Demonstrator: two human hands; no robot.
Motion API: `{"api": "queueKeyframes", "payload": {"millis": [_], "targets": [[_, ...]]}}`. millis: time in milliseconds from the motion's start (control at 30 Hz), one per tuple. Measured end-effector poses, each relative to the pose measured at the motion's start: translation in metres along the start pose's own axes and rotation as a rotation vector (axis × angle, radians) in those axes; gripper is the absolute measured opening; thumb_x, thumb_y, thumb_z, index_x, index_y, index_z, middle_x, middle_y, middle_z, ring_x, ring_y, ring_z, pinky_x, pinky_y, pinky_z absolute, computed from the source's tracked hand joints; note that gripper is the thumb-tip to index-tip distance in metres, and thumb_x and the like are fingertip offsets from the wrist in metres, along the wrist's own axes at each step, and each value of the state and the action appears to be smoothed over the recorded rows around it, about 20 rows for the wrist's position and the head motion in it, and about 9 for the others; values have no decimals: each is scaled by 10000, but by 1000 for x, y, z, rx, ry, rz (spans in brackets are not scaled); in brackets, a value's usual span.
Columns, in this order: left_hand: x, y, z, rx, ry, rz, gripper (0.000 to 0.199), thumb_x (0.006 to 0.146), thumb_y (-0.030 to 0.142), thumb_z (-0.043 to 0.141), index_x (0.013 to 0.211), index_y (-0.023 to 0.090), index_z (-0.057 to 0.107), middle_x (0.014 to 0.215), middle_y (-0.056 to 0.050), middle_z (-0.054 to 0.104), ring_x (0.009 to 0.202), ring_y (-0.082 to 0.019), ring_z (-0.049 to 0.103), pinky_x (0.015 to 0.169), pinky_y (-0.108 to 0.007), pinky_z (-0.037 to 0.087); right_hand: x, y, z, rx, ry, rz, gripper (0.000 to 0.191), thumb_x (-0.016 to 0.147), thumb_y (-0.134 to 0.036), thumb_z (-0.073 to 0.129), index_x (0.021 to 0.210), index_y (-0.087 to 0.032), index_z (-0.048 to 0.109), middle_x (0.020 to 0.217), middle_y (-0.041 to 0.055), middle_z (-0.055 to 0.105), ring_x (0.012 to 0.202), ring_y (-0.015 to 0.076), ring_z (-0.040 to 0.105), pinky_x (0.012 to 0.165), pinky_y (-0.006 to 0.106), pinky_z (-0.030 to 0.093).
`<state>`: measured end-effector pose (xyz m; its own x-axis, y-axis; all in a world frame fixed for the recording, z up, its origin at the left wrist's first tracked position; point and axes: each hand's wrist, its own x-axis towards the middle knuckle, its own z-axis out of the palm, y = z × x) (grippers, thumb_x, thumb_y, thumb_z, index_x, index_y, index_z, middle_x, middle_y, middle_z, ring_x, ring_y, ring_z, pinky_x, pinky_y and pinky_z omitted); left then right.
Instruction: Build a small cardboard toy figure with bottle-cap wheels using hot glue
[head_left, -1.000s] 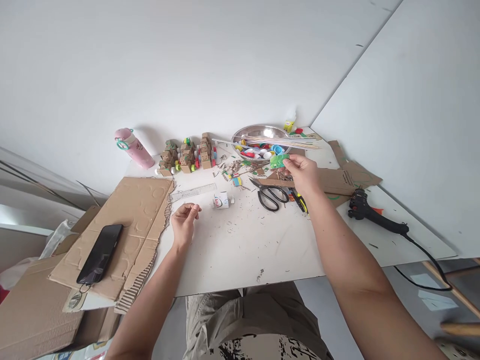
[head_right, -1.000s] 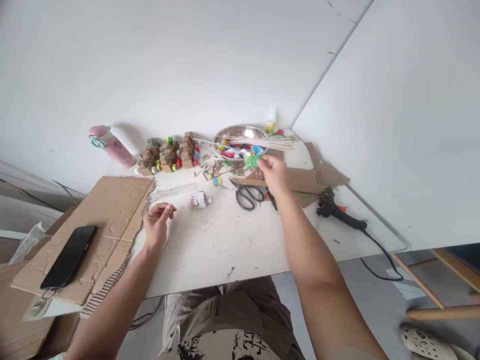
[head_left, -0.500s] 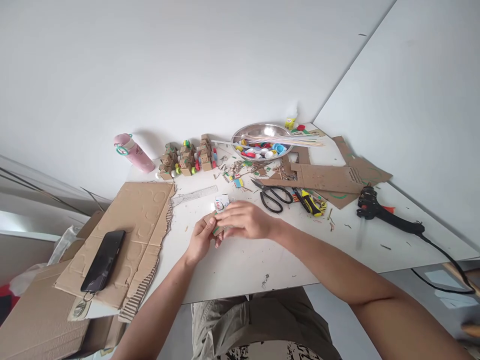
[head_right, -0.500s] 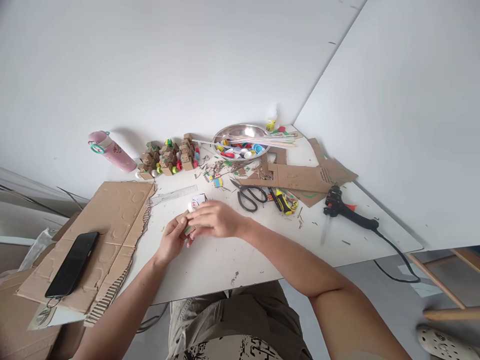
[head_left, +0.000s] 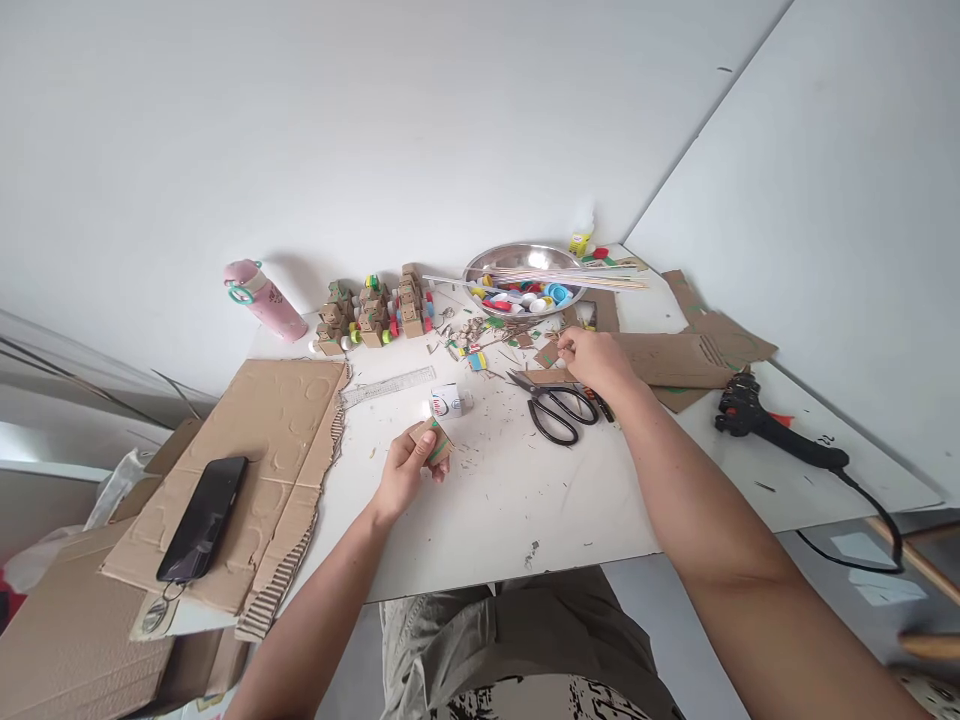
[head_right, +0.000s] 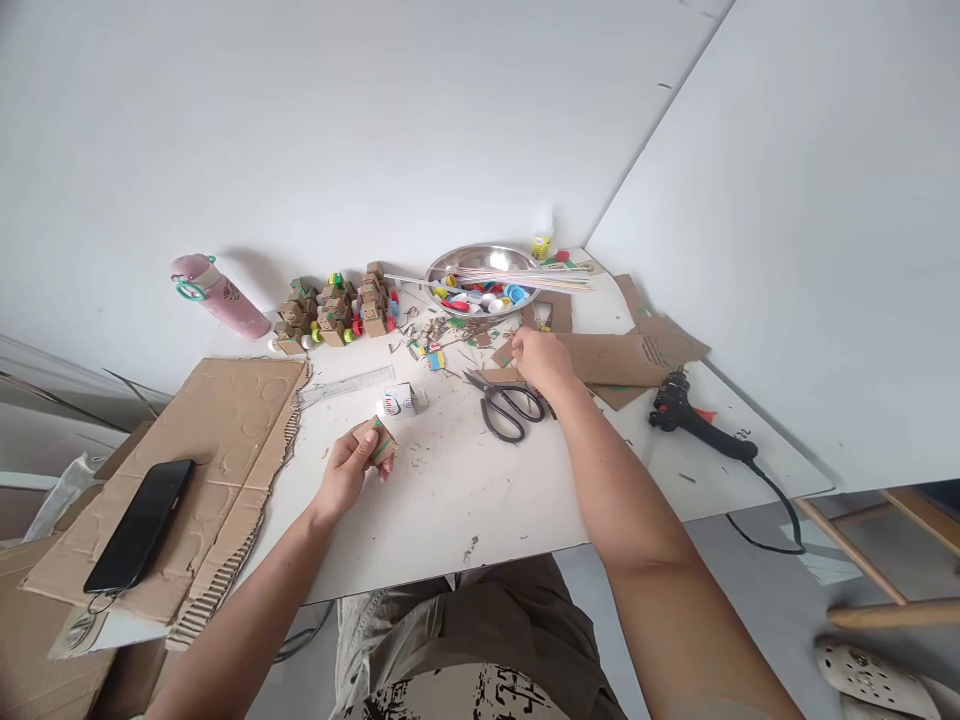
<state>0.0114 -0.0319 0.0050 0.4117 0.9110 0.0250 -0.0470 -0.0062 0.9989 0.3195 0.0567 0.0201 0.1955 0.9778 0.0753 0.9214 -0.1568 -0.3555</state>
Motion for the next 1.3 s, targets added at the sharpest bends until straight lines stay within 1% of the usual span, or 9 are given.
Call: {"api": "queueKeyframes", "payload": {"millis": [300,467,600,700,800,900,1000,1167,1300], "targets": [[1,1,4,22,-33,-25,712,816,891,618,613,238,417,539,32,483,478,-108,460,475,-274,426,5,-3,13,-57,6,-69,337,878,-372,807,1173,-209,810,1210,163,777,1223,366,690,993,447,572],[1,0,4,30,-15,-52,725,777,917,631,629,231,447,552,17,525,480,-106,466,476,-274,426,9,-3,19,-72,24,-132,230,857,-373,811,993,-190,837,1041,160,785,1082,352,715,938,437,580],[1,-2,2,37,-7,-43,720,768,915,643,631,219,513,548,6,541,489,-116,472,489,-288,436,8,-1,17,-52,89,-138,258,958,-320,616,900,-188,830,1025,177,763,1057,348,707,951,450,563],[0,-3,0,56,-5,-36,724,758,914,654,629,207,569,549,-4,553,496,-124,482,498,-298,443,10,5,15,133,227,-115,276,939,-284,566,813,-209,801,1148,177,741,1149,354,675,978,455,553],[-1,-3,-1,59,3,-38,723,769,911,643,625,206,580,547,-9,556,499,-130,483,499,-303,446,16,14,14,338,303,-101,281,913,-315,575,699,-235,739,950,130,754,994,317,697,870,418,578],[-1,-2,0,62,5,-40,726,777,912,632,617,205,577,548,-16,562,502,-131,485,499,-305,448,20,20,16,392,282,-93,306,941,-375,546,764,-237,754,748,72,738,789,272,691,707,368,571],[0,-1,2,64,15,-42,736,753,925,642,606,208,562,534,-10,552,491,-125,474,482,-298,437,22,20,20,433,259,-81,303,948,-386,544,910,-218,793,798,66,786,756,259,711,668,350,570],[1,1,4,51,8,-44,740,747,925,651,590,209,552,527,-5,549,487,-122,482,488,-292,453,16,15,23,393,187,-88,267,922,-302,585,1006,-225,827,924,82,830,821,259,748,756,370,602],[0,1,3,47,-13,-50,740,760,921,644,598,202,574,534,-10,553,498,-128,499,504,-297,471,10,7,21,278,148,-123,257,894,-269,626,1016,-221,847,992,122,826,981,319,746,909,442,597]]}}
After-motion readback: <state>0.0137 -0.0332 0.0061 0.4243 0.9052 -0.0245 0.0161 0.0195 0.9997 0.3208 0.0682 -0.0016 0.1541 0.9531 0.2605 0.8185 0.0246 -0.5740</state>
